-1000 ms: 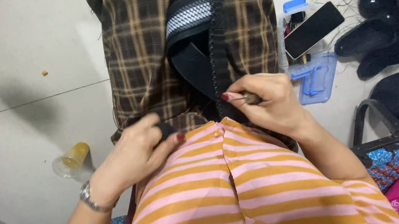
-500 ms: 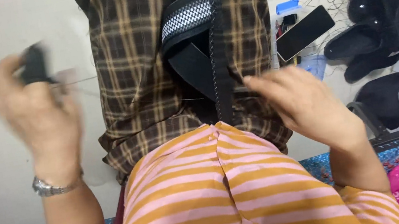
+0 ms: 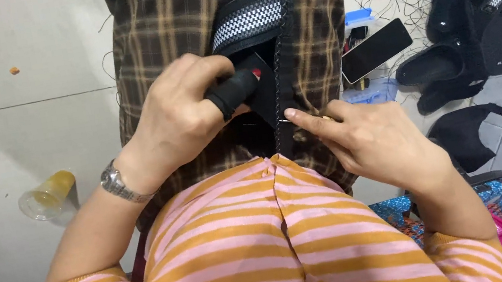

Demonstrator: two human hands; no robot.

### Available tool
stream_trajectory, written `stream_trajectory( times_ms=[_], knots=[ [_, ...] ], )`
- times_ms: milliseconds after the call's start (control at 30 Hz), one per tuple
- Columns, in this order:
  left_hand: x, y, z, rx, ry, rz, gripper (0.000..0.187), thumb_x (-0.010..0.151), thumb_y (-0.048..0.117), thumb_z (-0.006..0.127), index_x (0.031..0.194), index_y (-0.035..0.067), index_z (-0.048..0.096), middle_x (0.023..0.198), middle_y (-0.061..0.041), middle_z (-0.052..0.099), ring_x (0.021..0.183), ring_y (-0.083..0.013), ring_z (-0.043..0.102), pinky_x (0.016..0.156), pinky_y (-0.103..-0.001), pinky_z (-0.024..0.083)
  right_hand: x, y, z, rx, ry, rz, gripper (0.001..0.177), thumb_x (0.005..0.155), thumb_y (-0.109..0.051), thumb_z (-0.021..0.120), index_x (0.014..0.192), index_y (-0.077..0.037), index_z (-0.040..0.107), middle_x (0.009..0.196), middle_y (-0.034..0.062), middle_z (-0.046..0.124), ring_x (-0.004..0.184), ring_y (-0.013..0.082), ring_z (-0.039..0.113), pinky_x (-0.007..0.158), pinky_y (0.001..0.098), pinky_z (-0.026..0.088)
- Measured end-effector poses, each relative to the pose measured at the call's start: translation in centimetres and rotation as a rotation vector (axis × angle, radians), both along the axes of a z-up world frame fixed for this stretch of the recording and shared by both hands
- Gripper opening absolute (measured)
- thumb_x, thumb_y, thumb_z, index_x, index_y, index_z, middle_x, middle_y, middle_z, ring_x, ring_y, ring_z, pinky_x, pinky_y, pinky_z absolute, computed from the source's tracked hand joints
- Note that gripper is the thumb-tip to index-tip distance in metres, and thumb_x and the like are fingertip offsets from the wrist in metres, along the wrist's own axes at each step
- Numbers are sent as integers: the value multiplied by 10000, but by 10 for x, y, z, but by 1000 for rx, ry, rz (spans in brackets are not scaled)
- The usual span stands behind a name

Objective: The person is hand-sewing a black sandal, pulling thread through the material to secure the straps or sole.

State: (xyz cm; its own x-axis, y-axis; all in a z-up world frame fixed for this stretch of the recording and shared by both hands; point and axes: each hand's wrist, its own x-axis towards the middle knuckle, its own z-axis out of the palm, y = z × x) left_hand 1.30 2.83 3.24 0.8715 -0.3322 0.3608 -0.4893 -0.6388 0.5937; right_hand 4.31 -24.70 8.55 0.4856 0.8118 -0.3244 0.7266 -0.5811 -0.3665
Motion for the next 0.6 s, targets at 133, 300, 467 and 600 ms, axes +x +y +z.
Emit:
stream_trajectory(
  times_ms=[133, 300, 467, 600],
  knots=[
    [10, -16, -14, -94, -82, -98, 142, 871, 89, 831, 912, -15, 743, 1006, -85, 663, 689, -202, 593, 593, -322, 493, -14, 7, 10, -206, -166, -26, 563, 822, -171, 622, 1383, -209, 651, 777, 69, 601, 399, 228, 569, 315, 347, 431],
    [26, -35, -35, -149, -87, -179, 176, 861, 90, 825, 771, 20, 692, 930, -62, 620, 604, -182, 589, 508, -310, 488, -12, 11, 10, -393, -141, 6, 654, 789, -234, 597, 1438, -158, 588, 777, 128, 644, 383, 293, 620, 324, 380, 497],
    [28, -39, -54, -266, 7, -215, 180, 854, 160, 818, 876, 43, 684, 987, -47, 604, 614, -248, 593, 592, -360, 502, -4, 9, 2, -196, -58, -50, 440, 836, -158, 671, 1272, -113, 701, 750, 83, 629, 445, 288, 572, 432, 390, 485],
    [30, -39, -57, -274, -6, -219, 199, 818, 134, 819, 960, 69, 697, 958, -42, 602, 596, -247, 575, 576, -363, 494, -3, 10, -4, -8, 94, -160, 437, 755, 2, 671, 1184, -48, 734, 786, 98, 653, 480, 286, 564, 470, 384, 468]
  ],
)
